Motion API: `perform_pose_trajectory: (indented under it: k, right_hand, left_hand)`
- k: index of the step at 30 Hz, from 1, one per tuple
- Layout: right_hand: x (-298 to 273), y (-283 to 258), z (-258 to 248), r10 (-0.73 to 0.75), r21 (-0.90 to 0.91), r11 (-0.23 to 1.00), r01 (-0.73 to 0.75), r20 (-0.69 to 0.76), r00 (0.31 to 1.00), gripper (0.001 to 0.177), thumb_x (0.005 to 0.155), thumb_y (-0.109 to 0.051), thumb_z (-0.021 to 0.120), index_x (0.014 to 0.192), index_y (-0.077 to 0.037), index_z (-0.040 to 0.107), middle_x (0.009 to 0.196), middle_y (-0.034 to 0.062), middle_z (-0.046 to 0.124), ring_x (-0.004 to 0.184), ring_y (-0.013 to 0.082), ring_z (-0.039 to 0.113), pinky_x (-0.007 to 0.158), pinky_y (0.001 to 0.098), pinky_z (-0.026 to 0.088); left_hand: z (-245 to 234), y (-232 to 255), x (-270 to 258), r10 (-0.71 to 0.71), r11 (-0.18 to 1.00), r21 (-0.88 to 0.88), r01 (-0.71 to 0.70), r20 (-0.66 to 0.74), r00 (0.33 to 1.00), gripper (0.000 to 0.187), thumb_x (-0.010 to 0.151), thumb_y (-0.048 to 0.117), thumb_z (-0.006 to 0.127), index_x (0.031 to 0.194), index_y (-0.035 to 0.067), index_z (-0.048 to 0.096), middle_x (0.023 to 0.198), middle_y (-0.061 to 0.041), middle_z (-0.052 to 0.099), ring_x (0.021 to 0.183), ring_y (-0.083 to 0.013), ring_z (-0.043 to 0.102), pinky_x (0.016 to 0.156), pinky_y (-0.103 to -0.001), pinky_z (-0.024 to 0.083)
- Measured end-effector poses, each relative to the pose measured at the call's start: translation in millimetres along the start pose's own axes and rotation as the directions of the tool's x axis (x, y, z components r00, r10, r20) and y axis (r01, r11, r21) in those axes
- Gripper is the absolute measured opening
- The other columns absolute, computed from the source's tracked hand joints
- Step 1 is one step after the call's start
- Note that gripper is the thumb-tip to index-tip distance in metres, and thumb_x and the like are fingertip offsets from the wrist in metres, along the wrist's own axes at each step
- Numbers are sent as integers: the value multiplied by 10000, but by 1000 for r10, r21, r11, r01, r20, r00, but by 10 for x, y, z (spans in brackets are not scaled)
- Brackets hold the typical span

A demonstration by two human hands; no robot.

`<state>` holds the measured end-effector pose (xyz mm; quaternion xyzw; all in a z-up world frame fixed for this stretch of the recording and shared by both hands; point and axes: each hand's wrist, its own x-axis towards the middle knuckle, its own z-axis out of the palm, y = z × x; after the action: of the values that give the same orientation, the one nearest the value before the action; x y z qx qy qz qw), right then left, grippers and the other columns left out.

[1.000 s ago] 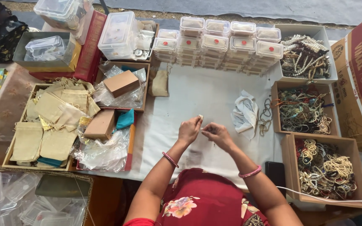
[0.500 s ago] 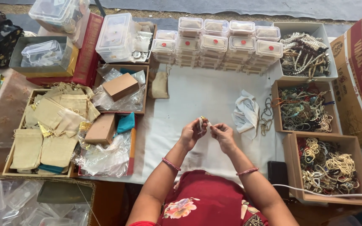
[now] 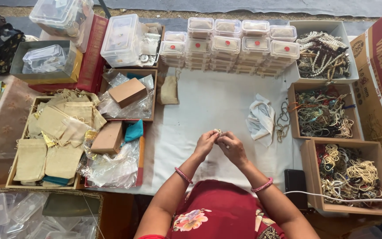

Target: The person cleans a gold-colored chain with a white cloth on a table covered with various jewelry items and packaging materials. They then place the chain into a small cloth pouch and later wipe a clear plastic container with the same cloth.

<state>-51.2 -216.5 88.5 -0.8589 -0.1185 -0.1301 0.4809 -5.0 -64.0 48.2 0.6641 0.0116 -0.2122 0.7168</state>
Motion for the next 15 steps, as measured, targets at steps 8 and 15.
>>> perform_pose_trajectory:
  k: [8,15]
  right_hand:
    - [220,-79,-134,-40,64,997,39,16,999,534,715,-24,836,1209,-10,633,1172,160,621,986,269,668,797,340,582]
    - [105,213,-19,61,306,949,-78,63,996,414,790,35,816,1179,-57,707,1106,51,702,982,135,720,847,289,620]
  left_hand:
    - [64,20,-54,-59,995,-79,61,28,998,272,1014,201,501,1009,28,711,908,-42,733,842,-138,691,797,-288,550]
    - [163,92,-191,496,820,368,-439,-72,865,273,999,189,542,1049,-7,725,1042,-165,586,942,-262,621,822,-383,539]
